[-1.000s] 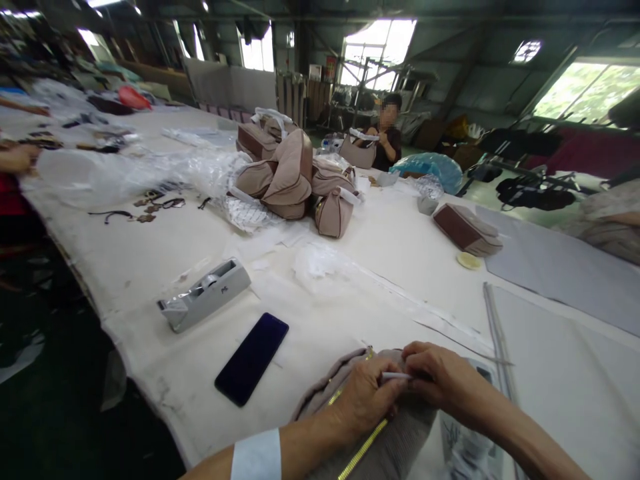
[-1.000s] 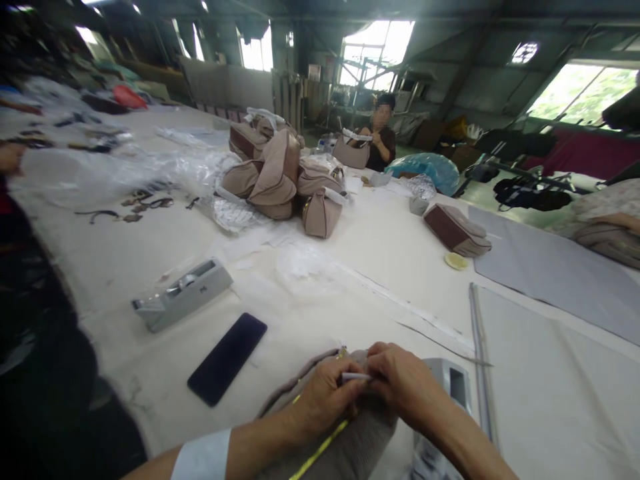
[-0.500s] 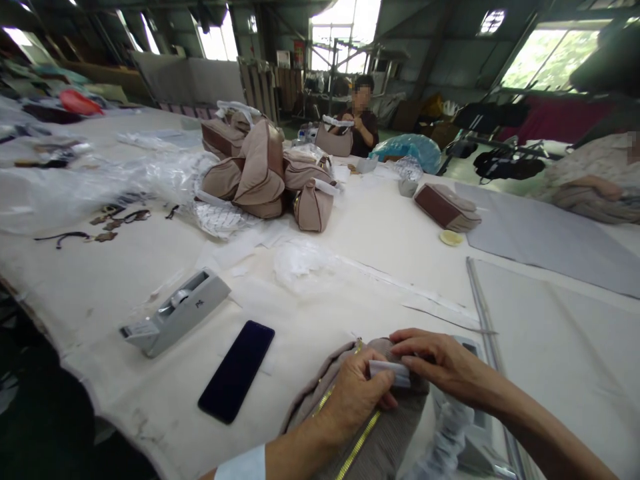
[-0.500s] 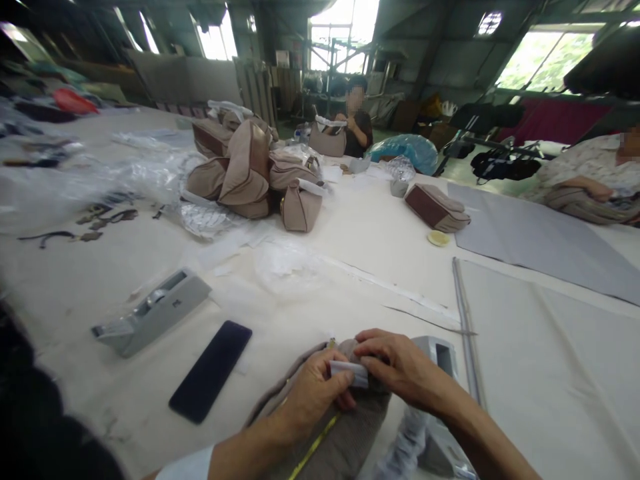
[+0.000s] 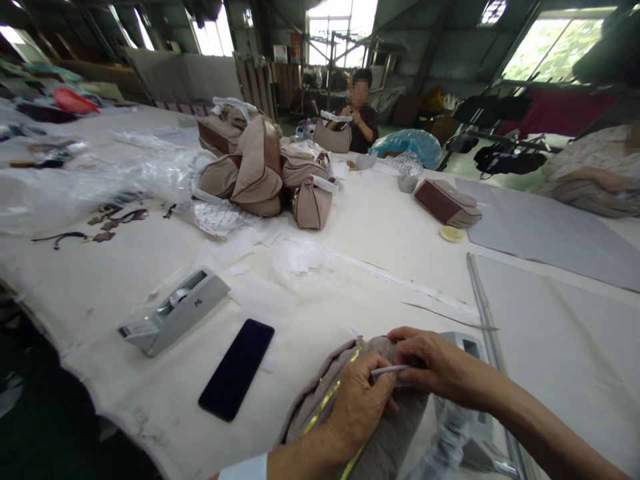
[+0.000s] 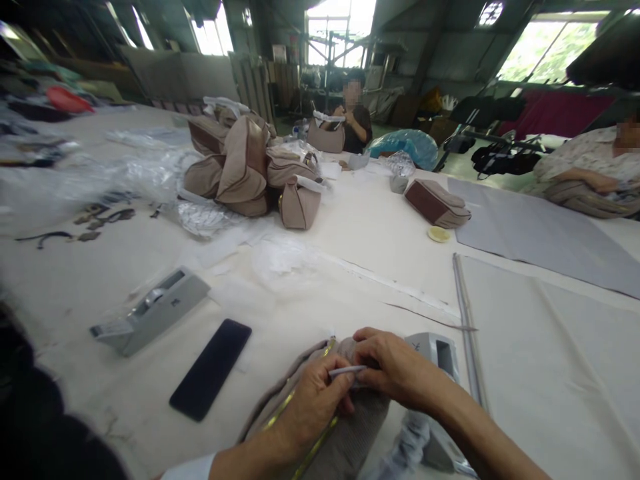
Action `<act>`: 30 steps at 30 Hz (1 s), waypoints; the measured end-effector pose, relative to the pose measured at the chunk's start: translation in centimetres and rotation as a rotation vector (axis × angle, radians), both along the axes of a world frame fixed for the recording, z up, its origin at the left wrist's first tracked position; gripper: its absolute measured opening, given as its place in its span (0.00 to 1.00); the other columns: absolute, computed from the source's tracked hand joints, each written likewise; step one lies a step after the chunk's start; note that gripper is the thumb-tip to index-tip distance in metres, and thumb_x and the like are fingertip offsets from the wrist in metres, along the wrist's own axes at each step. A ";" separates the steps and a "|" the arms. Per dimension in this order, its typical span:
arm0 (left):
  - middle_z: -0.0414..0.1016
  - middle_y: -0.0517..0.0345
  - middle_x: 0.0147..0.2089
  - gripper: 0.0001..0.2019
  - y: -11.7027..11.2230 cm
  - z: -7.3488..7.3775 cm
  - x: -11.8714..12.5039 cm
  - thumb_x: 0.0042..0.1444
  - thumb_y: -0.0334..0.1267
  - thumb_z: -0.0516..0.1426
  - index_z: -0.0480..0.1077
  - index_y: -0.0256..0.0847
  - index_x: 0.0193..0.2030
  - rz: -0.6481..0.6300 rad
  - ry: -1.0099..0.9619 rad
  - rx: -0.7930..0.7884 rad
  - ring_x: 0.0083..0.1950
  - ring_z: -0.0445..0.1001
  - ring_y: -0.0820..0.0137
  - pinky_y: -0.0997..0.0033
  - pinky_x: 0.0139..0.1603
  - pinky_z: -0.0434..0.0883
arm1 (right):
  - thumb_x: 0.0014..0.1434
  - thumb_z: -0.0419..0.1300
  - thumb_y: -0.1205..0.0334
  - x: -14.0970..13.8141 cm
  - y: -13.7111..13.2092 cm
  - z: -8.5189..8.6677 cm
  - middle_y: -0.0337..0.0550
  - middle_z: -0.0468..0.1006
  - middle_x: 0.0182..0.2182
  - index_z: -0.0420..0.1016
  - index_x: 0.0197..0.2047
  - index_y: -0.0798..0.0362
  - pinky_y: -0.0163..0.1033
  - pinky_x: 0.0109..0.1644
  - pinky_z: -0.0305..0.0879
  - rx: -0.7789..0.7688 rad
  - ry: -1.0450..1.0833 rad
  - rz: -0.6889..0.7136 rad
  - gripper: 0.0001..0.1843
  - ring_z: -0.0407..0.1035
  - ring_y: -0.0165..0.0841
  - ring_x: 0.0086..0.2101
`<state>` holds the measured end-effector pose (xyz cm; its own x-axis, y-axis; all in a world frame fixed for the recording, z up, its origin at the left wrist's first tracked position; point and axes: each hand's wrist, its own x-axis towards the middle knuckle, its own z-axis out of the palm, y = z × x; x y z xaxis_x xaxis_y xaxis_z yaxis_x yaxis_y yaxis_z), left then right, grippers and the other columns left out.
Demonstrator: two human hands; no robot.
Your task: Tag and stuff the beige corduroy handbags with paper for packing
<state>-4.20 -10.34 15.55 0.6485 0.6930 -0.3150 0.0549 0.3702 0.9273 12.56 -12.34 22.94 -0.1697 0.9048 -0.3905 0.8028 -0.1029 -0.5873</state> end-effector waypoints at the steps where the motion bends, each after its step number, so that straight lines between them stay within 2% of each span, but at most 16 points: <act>1: 0.65 0.64 0.19 0.10 0.0 0.0 0.0 0.55 0.42 0.53 0.67 0.37 0.30 -0.001 -0.016 -0.016 0.20 0.64 0.76 0.77 0.24 0.60 | 0.55 0.59 0.64 -0.1 0.1 -0.1 0.43 0.77 0.39 0.72 0.25 0.53 0.36 0.45 0.64 0.007 0.012 -0.009 0.08 0.70 0.37 0.47; 4: 0.66 0.64 0.20 0.09 -0.1 -0.4 -0.1 0.52 0.42 0.56 0.66 0.37 0.33 -0.007 -0.070 -0.100 0.21 0.65 0.76 0.77 0.24 0.61 | 0.55 0.58 0.65 -0.1 0.1 -0.2 0.41 0.76 0.39 0.68 0.23 0.54 0.35 0.41 0.63 0.032 0.043 -0.020 0.10 0.71 0.32 0.39; 7: 0.65 0.64 0.19 0.08 -0.2 -0.8 0.1 0.51 0.41 0.56 0.66 0.38 0.31 0.045 -0.084 -0.126 0.19 0.64 0.77 0.78 0.23 0.59 | 0.56 0.57 0.66 -0.3 -0.2 -0.4 0.40 0.76 0.37 0.67 0.22 0.53 0.34 0.41 0.63 0.067 0.044 -0.005 0.11 0.71 0.33 0.42; 12: 0.67 0.64 0.22 0.07 -0.4 -1.0 0.6 0.50 0.40 0.55 0.64 0.37 0.29 0.113 -0.103 -0.165 0.19 0.64 0.79 0.78 0.22 0.59 | 0.60 0.52 0.67 -0.8 -1.3 -1.4 0.47 0.74 0.47 0.74 0.31 0.52 0.41 0.47 0.65 0.212 -0.107 0.009 0.10 0.71 0.36 0.44; 17: 0.71 0.64 0.26 0.11 -0.4 -1.0 0.7 0.46 0.39 0.58 0.64 0.37 0.34 0.092 -0.150 -0.290 0.19 0.65 0.79 0.78 0.23 0.60 | 0.61 0.50 0.67 -0.7 -2.1 -2.1 0.49 0.74 0.43 0.74 0.32 0.53 0.41 0.45 0.68 0.335 -0.120 0.036 0.12 0.70 0.36 0.43; 21: 0.69 0.64 0.24 0.08 -0.5 -1.2 0.8 0.49 0.38 0.56 0.65 0.36 0.33 0.131 -0.150 -0.228 0.18 0.62 0.81 0.79 0.21 0.56 | 0.62 0.51 0.67 -0.7 -2.3 -2.6 0.48 0.74 0.42 0.73 0.33 0.53 0.39 0.44 0.69 0.380 -0.123 0.028 0.11 0.70 0.34 0.41; 23: 0.68 0.65 0.23 0.06 -0.6 -1.4 0.9 0.50 0.37 0.55 0.65 0.37 0.33 0.148 -0.145 -0.202 0.18 0.60 0.81 0.79 0.21 0.55 | 0.62 0.51 0.68 -0.8 -2.5 -2.9 0.47 0.74 0.41 0.73 0.33 0.52 0.38 0.44 0.70 0.463 -0.133 0.036 0.10 0.71 0.34 0.41; 26: 0.67 0.66 0.23 0.06 -0.7 -1.6 0.9 0.51 0.37 0.55 0.65 0.37 0.33 0.148 -0.127 -0.196 0.19 0.59 0.81 0.80 0.20 0.54 | 0.61 0.51 0.70 -0.8 -3.1 -3.3 0.47 0.75 0.40 0.73 0.35 0.51 0.38 0.47 0.71 0.672 -0.167 0.065 0.10 0.70 0.35 0.46; 30: 0.66 0.66 0.22 0.07 -1.2 -1.9 0.8 0.51 0.38 0.55 0.64 0.37 0.34 0.131 -0.112 -0.177 0.19 0.58 0.81 0.80 0.20 0.54 | 0.61 0.51 0.72 -0.3 -3.9 -3.5 0.48 0.77 0.43 0.73 0.43 0.53 0.40 0.52 0.70 0.897 -0.243 0.158 0.12 0.67 0.38 0.52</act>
<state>-3.43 -11.50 13.70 0.5942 0.7140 -0.3703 -0.1035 0.5244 0.8452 12.24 -16.25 19.46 -0.3211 0.8586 0.3996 0.8800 0.4265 -0.2092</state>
